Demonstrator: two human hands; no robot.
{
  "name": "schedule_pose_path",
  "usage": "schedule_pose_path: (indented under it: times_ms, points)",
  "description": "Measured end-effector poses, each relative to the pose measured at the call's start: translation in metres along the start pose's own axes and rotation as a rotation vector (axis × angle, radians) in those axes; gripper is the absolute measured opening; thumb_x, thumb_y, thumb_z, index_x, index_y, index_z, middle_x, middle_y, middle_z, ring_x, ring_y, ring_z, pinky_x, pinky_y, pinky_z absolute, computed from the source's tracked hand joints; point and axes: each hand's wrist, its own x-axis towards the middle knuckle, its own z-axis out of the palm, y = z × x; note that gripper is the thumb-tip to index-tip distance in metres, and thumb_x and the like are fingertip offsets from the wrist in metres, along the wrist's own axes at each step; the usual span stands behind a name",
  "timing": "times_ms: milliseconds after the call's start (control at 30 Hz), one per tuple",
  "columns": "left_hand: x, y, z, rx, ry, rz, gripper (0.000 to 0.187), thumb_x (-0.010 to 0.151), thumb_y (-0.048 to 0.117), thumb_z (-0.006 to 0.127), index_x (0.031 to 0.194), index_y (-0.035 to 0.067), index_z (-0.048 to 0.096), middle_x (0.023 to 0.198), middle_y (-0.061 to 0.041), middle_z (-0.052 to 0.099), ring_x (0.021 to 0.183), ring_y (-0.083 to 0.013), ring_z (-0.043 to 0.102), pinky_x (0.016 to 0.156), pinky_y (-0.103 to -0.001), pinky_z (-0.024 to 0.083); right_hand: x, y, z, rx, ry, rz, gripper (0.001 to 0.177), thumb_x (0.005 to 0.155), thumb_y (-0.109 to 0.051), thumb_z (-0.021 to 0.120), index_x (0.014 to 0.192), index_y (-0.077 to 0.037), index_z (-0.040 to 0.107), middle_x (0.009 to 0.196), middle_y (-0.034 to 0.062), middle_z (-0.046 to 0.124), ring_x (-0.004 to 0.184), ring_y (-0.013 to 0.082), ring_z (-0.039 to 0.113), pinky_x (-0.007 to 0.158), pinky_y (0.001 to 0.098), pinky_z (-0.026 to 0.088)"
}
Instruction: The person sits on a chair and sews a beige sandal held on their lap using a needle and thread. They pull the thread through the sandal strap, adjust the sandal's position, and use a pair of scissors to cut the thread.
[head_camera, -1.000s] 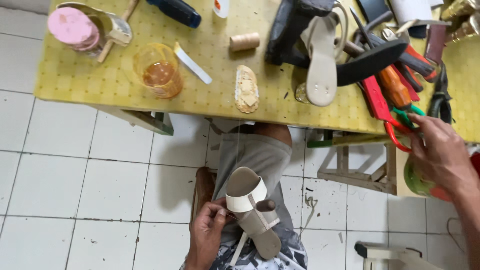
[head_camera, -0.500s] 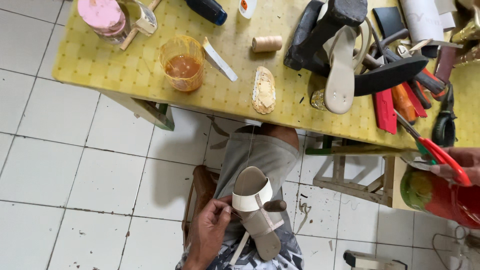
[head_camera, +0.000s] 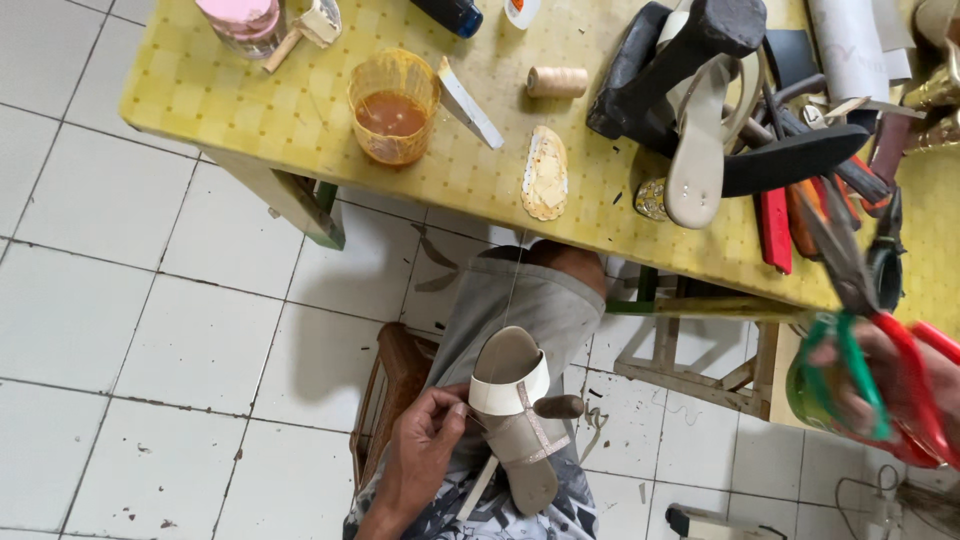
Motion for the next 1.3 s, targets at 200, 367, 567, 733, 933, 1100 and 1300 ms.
schedule_pose_path:
  times_ms: [200, 367, 567, 733, 933, 1100, 1300]
  points:
    - [-0.003, 0.006, -0.001, 0.08, 0.038, -0.111, 0.019, 0.089, 0.026, 0.057, 0.081, 0.01, 0.062, 0.119, -0.001, 0.076, 0.082, -0.0097, 0.065, 0.075, -0.027, 0.054, 0.109, -0.159, 0.262, -0.813, 0.466, 0.513, 0.066, 0.084, -0.055, 0.039, 0.103, -0.003, 0.076, 0.066, 0.0153, 0.064, 0.054, 0.0237, 0.044, 0.053, 0.0342, 0.036]
    - [0.002, -0.007, -0.005, 0.047, 0.008, -0.065, 0.018, 0.088, 0.025, 0.058, 0.081, 0.009, 0.063, 0.12, -0.003, 0.076, 0.081, -0.0097, 0.064, 0.072, -0.027, 0.053, 0.141, -0.196, 0.279, -0.967, 0.382, 0.568, 0.073, 0.083, -0.06, 0.032, 0.116, -0.006, 0.068, 0.072, 0.0167, 0.063, 0.059, 0.0254, 0.05, 0.061, 0.0342, 0.045]
    - [0.005, -0.009, -0.007, -0.056, -0.006, -0.047, 0.014, 0.087, 0.019, 0.059, 0.084, 0.007, 0.066, 0.116, -0.007, 0.076, 0.098, -0.0131, 0.07, 0.082, -0.027, 0.056, 0.163, -0.207, 0.284, -0.937, 0.36, 0.585, 0.068, 0.093, -0.056, 0.038, 0.093, 0.003, 0.071, 0.063, 0.0194, 0.058, 0.052, 0.0271, 0.045, 0.056, 0.0362, 0.043]
    - [0.009, -0.019, -0.008, -0.134, -0.035, 0.015, 0.013, 0.087, 0.016, 0.06, 0.087, 0.005, 0.066, 0.117, -0.011, 0.075, 0.103, -0.0148, 0.069, 0.087, -0.027, 0.055, 0.168, -0.208, 0.293, -0.992, 0.409, 0.603, 0.077, 0.086, -0.062, 0.039, 0.102, 0.002, 0.079, 0.064, 0.0156, 0.055, 0.051, 0.0242, 0.042, 0.059, 0.0331, 0.037]
    - [0.006, 0.0, -0.008, -0.089, -0.051, -0.052, 0.014, 0.087, 0.019, 0.059, 0.087, 0.007, 0.067, 0.119, -0.008, 0.075, 0.107, -0.0146, 0.07, 0.092, -0.029, 0.056, 0.174, -0.201, 0.288, -1.093, 0.398, 0.577, 0.069, 0.086, -0.059, 0.041, 0.109, -0.007, 0.079, 0.072, 0.0145, 0.06, 0.06, 0.0233, 0.044, 0.059, 0.032, 0.033]
    - [0.006, -0.002, -0.008, -0.126, -0.07, -0.037, 0.016, 0.088, 0.02, 0.059, 0.087, 0.006, 0.065, 0.121, -0.009, 0.074, 0.106, -0.0152, 0.07, 0.092, -0.03, 0.056, 0.18, -0.19, 0.265, -1.111, 0.406, 0.429, 0.054, 0.087, -0.052, 0.06, 0.084, 0.0, 0.075, 0.06, 0.0103, 0.053, 0.048, 0.0189, 0.044, 0.043, 0.0324, 0.033]
    - [0.005, -0.002, -0.01, -0.009, -0.043, -0.006, 0.016, 0.088, 0.022, 0.059, 0.081, 0.009, 0.063, 0.12, -0.007, 0.074, 0.098, -0.013, 0.07, 0.084, -0.028, 0.056, 0.178, -0.199, 0.274, -1.276, 0.449, 0.503, 0.069, 0.078, -0.063, 0.052, 0.123, -0.014, 0.069, 0.058, 0.0139, 0.05, 0.046, 0.0244, 0.047, 0.032, 0.0397, 0.05]
